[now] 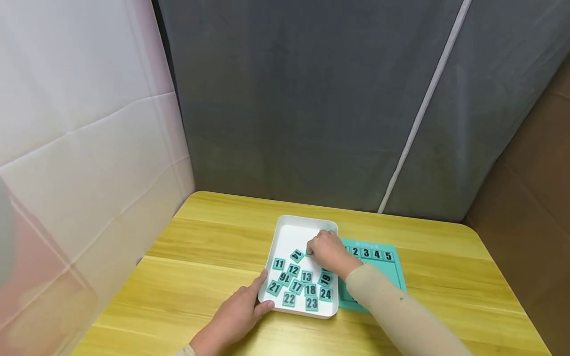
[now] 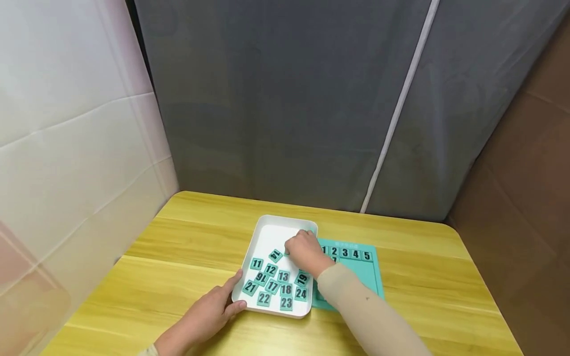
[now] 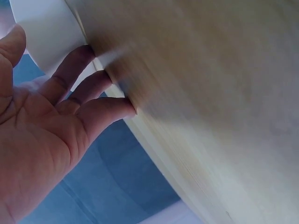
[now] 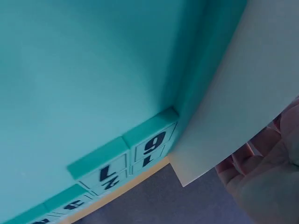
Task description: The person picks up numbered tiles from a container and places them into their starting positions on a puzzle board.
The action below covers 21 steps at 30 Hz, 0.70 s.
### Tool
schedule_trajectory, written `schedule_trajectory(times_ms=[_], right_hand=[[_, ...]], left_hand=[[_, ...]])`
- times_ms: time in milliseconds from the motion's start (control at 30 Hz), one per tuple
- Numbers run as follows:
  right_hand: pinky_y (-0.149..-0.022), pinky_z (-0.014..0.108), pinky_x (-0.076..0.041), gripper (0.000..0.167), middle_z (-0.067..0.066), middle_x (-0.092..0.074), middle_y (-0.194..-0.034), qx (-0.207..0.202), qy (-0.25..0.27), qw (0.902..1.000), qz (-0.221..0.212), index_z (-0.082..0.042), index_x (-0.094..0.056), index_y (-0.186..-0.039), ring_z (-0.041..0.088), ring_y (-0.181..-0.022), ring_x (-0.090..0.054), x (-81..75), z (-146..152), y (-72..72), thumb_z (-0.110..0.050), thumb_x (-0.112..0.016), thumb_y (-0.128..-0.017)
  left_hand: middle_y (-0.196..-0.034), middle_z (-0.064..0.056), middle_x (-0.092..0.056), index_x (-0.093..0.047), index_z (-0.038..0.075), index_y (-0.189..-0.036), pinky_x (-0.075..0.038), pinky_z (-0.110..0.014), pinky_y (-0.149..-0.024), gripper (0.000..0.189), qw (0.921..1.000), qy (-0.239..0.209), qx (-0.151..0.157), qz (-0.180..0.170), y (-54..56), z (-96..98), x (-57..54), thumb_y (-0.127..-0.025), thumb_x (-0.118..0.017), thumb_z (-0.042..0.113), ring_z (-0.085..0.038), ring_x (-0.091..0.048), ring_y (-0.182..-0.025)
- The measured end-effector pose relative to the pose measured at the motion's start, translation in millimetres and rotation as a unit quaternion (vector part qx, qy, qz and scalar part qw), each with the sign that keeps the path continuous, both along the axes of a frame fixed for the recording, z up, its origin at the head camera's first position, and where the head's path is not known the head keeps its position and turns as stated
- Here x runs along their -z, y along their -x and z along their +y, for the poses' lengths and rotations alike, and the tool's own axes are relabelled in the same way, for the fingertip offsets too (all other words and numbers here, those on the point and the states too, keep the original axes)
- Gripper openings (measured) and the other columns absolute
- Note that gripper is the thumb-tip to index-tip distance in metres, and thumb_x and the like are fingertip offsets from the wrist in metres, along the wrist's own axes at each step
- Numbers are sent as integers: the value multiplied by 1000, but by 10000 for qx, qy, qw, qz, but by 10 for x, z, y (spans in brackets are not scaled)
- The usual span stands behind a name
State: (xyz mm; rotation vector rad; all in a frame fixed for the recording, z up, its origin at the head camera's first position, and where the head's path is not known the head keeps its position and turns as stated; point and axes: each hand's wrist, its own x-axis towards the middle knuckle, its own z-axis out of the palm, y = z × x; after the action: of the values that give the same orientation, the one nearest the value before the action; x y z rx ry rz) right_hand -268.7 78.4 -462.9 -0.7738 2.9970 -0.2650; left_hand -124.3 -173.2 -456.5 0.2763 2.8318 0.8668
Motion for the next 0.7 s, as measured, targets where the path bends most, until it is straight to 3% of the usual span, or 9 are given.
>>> schedule_trajectory(times_ms=[233,433,567,700], right_hand=[[-115,53,-44,7,-4,-82,-102,101,455,9979,-444,-19,-86,-101,23,-103,-60,3,23,2,-17,-84,-95],[-115,52,-44,13,-4,-82,-107,13,753,9964,-379,-19,-86,-107,23,-108,-64,-40,167,-46,-18,-85,-93],[-117,55,-46,20,-1,-80,-116,401,1218,9913,-292,-19,-84,-113,28,-121,-65,-203,541,-108,-18,-85,-94],[-107,57,-54,22,4,-79,-118,848,1320,9875,-130,-16,-83,-115,32,-120,-67,-267,1060,-165,-17,-84,-94]], left_hand=[[-136,-19,-72,-40,8,-166,-57,-58,-98,79,10000,58,-11,28,39,-61,5,-101,-73,40,-31,-68,-115],[-137,-18,-72,-40,7,-165,-57,-57,-98,79,10000,29,34,26,39,-46,53,-101,-73,39,-31,-69,-115],[-135,-18,-73,-39,7,-165,-57,-57,-99,79,10000,-34,46,4,39,-10,53,-101,-73,39,-30,-68,-114],[-135,-17,-72,-39,9,-166,-56,-57,-100,79,10000,-11,-25,-6,46,-8,32,-101,-73,39,-30,-68,-115]])
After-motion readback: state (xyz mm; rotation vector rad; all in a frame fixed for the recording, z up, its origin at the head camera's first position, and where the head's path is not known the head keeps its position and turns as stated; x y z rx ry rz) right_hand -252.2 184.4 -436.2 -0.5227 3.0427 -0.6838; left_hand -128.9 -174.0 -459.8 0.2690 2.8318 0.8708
